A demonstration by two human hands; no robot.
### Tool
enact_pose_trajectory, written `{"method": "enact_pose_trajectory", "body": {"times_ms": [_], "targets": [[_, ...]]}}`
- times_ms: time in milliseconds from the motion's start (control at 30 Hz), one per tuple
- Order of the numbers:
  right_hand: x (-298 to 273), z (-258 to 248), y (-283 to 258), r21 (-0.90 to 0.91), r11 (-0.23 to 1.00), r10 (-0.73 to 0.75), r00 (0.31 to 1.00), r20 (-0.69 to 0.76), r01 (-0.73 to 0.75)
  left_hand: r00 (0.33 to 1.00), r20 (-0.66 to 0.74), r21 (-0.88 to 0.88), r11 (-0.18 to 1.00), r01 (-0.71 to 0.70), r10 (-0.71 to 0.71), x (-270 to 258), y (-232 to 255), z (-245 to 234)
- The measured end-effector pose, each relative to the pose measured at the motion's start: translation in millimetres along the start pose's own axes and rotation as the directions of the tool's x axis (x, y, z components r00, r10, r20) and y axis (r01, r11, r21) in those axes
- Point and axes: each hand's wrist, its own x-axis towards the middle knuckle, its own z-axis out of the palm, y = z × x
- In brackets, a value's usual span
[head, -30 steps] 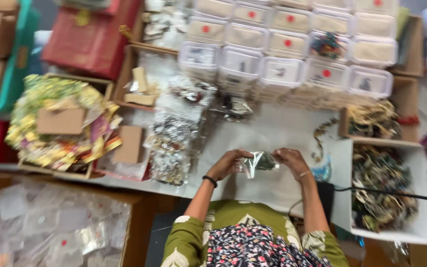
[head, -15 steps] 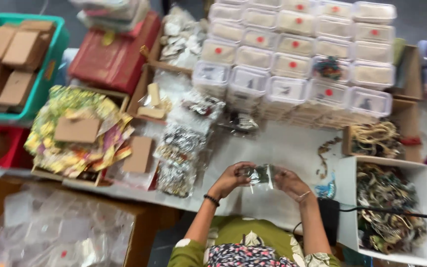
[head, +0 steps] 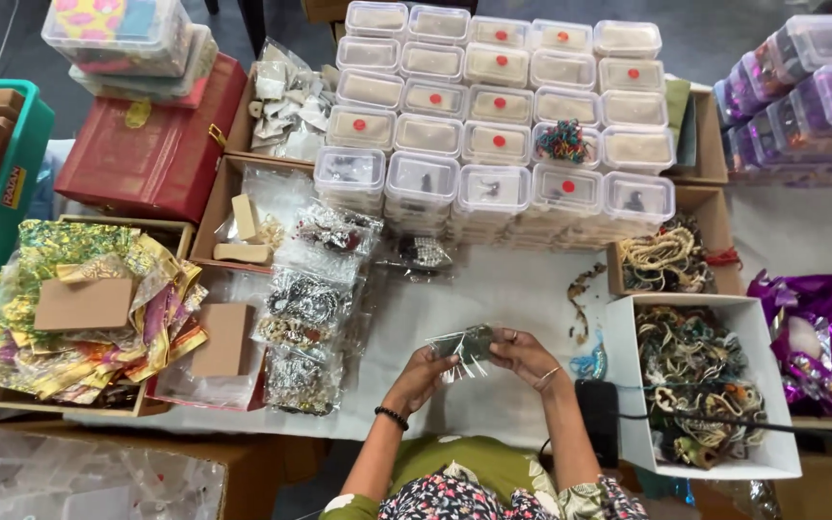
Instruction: Sorting and packing various pieces of jewellery and craft supplies into small bags and containers.
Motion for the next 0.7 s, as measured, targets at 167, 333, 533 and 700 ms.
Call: {"method": "enact_pose_trajectory", "body": {"times_ms": [167, 333, 533, 700], "targets": [[2, 3, 3, 0.083, 0.996, 0.021, 0.996, 0.081, -0.028, 0.999, -0.021, 0.063, 0.997, 0.046, -0.044, -7, 12, -10], [-2, -3, 6, 0.101, 0.988, 0.122, 0.990, -0.070, -0.115, 0.977, -0.183, 0.197, 0.978, -0.074, 0.110, -44, 63, -8], [2, 1, 4, 0.119, 0.979, 0.176, 0.980, -0.089, -0.165, 0.714, -0.463, 0.564, 0.796, -0.219, 0.525, -108, 188, 21], [5, -1, 5, 0.164, 0.968, 0.201, 0.977, -0.073, -0.187, 0.389, -0.591, 0.800, 0.454, 0.392, 0.706, -84, 230, 48]]}}
